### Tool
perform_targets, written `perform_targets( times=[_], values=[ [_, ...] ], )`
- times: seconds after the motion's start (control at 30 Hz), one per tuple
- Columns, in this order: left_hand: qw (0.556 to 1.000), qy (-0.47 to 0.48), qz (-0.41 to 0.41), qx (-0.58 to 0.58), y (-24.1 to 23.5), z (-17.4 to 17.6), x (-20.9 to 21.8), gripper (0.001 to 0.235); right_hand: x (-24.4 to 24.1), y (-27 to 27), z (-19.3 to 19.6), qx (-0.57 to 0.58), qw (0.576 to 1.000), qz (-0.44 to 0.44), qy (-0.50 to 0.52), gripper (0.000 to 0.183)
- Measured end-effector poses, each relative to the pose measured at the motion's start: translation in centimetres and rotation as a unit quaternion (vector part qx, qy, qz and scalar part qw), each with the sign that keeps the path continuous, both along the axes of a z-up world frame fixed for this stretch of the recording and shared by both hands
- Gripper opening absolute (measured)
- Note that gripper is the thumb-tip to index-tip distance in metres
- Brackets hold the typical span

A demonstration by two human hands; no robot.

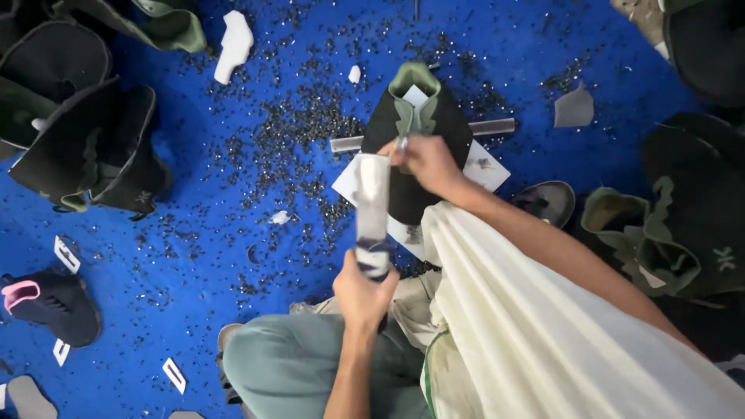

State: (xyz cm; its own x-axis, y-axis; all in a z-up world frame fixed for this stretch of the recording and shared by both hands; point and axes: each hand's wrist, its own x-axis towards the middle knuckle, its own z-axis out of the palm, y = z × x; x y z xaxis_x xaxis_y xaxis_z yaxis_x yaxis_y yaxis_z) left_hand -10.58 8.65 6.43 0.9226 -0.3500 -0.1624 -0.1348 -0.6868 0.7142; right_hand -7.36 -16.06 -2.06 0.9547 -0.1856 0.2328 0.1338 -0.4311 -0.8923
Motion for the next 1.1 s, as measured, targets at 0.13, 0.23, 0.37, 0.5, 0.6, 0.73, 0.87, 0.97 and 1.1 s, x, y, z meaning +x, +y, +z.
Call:
perform_targets(
  times=[0.13, 0.23, 0.37, 0.5, 0.6, 0.73, 0.87, 0.97, 1.1],
  values=[
    [0.991, 0.059, 0.085, -0.083, -0.3, 8.8, 0.6, 0.036, 1.9, -1.1, -2.6, 0.455, 0.88, -0.099, 0.099, 0.014],
    [0.979, -0.161, -0.02, -0.12, -0.6, 14.0, 1.7, 0.031, 2.8, -1.8, -2.1, 0.396, 0.903, -0.06, 0.155, 0.011],
    [0.922, -0.15, -0.037, -0.355, -1.3, 7.4, 1.9, 0.031, 1.4, -0.3, -0.6, 0.26, 0.96, -0.064, 0.082, 0.009],
    [0.995, -0.016, -0.022, -0.091, -2.0, 0.6, 1.2, 0.04, 0.3, 0.1, 1.5, -0.029, 0.998, -0.025, -0.055, 0.029],
    [0.998, 0.045, 0.019, -0.026, -1.4, 2.9, 0.6, 0.037, 2.0, -0.7, -0.7, 0.16, 0.968, -0.122, 0.151, 0.017],
    [0.991, -0.054, 0.038, -0.113, -1.7, 12.4, 1.4, 0.037, 3.8, -2.3, -1.0, 0.455, 0.88, -0.094, 0.094, 0.014],
    [0.913, -0.107, 0.004, -0.394, -3.2, 11.5, 2.3, 0.036, 3.4, -2.2, -1.2, 0.382, 0.911, -0.103, 0.112, 0.011],
    [0.945, -0.08, -0.007, -0.317, -3.0, 3.2, 2.7, 0.033, 2.2, -0.9, 0.1, 0.233, 0.967, -0.097, 0.039, 0.011],
    [0.998, 0.031, 0.031, -0.051, -2.7, -0.4, 1.7, 0.036, 1.5, -1.3, 0.4, 0.006, 0.997, -0.047, -0.056, 0.025]
  ],
)
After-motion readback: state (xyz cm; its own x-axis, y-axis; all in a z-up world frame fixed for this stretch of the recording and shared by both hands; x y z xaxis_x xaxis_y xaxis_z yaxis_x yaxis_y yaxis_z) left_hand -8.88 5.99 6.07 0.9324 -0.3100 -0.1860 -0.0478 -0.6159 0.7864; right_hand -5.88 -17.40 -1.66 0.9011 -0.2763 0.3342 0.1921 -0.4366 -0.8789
